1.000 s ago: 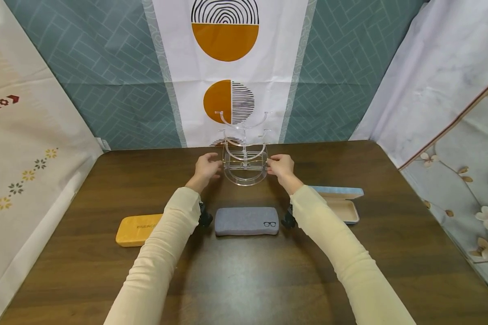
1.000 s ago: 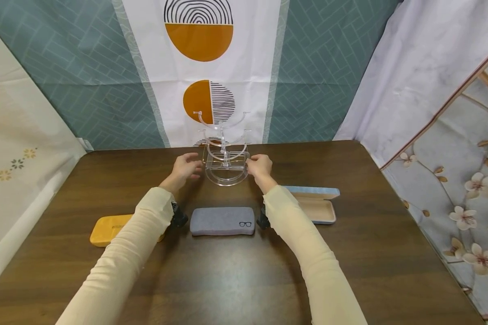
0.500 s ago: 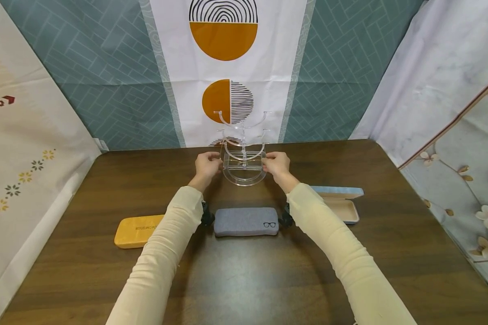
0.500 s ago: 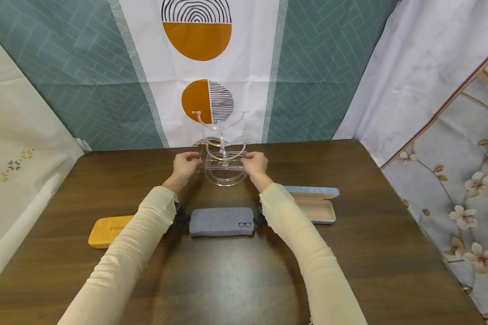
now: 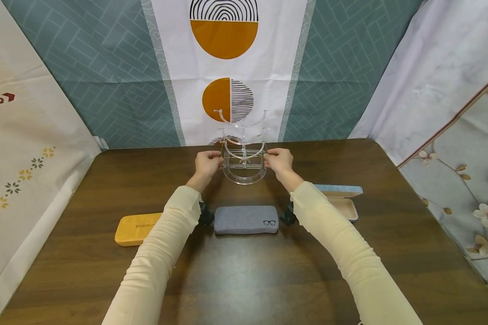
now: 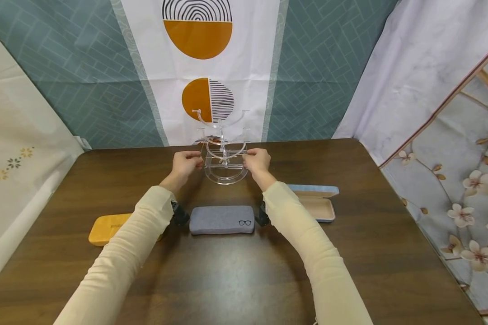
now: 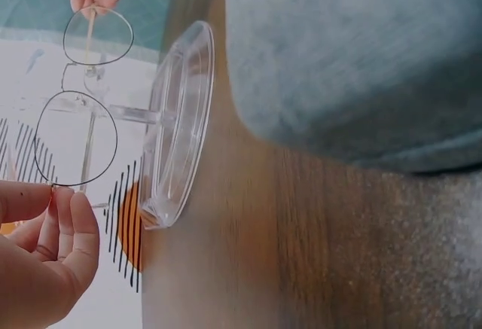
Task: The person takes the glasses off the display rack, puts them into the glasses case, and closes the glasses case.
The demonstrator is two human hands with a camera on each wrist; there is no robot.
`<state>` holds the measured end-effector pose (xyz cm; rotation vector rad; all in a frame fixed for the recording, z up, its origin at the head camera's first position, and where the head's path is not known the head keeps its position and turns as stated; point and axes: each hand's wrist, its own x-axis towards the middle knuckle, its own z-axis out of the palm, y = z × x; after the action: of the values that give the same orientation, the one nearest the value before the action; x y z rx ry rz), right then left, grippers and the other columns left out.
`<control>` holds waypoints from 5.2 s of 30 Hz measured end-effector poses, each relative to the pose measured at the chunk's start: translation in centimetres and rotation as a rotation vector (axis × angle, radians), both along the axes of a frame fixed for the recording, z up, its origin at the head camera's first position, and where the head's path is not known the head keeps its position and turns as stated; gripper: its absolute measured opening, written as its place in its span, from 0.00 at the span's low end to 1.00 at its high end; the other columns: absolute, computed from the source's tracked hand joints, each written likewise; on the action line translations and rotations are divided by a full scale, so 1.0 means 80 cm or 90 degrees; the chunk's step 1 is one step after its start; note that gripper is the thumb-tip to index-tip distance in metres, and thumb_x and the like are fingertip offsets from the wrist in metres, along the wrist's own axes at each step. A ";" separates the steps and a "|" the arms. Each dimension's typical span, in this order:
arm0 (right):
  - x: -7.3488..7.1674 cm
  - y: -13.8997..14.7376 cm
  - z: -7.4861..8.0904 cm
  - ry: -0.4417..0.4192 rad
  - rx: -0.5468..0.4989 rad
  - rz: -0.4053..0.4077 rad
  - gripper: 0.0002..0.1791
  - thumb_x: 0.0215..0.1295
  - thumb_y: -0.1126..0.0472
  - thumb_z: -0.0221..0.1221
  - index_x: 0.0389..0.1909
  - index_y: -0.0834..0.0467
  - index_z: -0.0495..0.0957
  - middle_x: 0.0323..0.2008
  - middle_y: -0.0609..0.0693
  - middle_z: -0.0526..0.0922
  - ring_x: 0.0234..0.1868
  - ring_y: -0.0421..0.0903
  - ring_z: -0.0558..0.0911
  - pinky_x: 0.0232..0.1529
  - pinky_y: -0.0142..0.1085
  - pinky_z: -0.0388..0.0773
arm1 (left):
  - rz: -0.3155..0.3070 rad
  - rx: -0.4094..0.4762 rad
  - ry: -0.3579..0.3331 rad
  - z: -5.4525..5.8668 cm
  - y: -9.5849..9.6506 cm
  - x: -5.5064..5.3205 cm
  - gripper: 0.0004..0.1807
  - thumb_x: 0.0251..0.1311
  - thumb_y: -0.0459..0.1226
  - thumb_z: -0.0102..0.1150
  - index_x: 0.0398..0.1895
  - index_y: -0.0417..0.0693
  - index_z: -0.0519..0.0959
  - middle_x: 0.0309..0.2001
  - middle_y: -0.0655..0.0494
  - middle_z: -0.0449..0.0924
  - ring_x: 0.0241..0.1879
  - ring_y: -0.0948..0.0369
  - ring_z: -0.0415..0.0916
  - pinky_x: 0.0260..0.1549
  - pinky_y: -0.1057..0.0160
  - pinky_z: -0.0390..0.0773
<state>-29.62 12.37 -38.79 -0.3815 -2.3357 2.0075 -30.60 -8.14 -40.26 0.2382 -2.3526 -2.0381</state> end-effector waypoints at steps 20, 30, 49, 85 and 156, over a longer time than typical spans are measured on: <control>0.029 0.009 0.013 0.030 -0.013 0.032 0.17 0.60 0.70 0.56 0.50 0.72 0.72 0.42 0.66 0.77 0.43 0.60 0.79 0.35 0.31 0.78 | -0.013 0.049 0.010 0.009 -0.002 0.028 0.16 0.56 0.24 0.52 0.49 0.27 0.74 0.33 0.42 0.75 0.31 0.53 0.75 0.28 0.68 0.78; 0.046 0.011 0.020 0.046 -0.005 0.045 0.17 0.60 0.70 0.56 0.49 0.72 0.73 0.37 0.61 0.78 0.27 0.43 0.81 0.32 0.28 0.78 | -0.014 0.088 0.034 0.010 -0.004 0.045 0.15 0.56 0.23 0.53 0.48 0.25 0.74 0.25 0.52 0.74 0.20 0.66 0.72 0.24 0.72 0.77; 0.073 0.019 0.021 0.039 -0.029 0.081 0.17 0.61 0.69 0.55 0.51 0.71 0.72 0.35 0.58 0.77 0.25 0.38 0.79 0.35 0.30 0.78 | -0.026 0.110 0.066 0.015 -0.007 0.074 0.15 0.54 0.21 0.54 0.47 0.23 0.73 0.24 0.51 0.76 0.19 0.66 0.73 0.22 0.72 0.76; 0.123 0.029 0.030 0.082 -0.105 0.133 0.16 0.60 0.73 0.55 0.50 0.72 0.73 0.33 0.62 0.78 0.26 0.42 0.81 0.35 0.34 0.79 | -0.085 0.085 0.116 0.027 -0.022 0.134 0.15 0.54 0.22 0.54 0.46 0.25 0.74 0.22 0.58 0.77 0.21 0.64 0.75 0.28 0.68 0.78; 0.138 0.031 0.016 0.078 -0.154 0.171 0.18 0.59 0.77 0.52 0.51 0.78 0.68 0.24 0.48 0.79 0.24 0.39 0.80 0.31 0.30 0.78 | -0.205 -0.051 0.158 0.019 -0.028 0.149 0.09 0.59 0.22 0.49 0.41 0.27 0.77 0.22 0.48 0.70 0.23 0.59 0.70 0.23 0.71 0.72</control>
<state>-18.54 14.89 -37.47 0.0553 -2.1748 2.3668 -18.65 -10.38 -38.76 -0.3981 -2.4315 -1.9460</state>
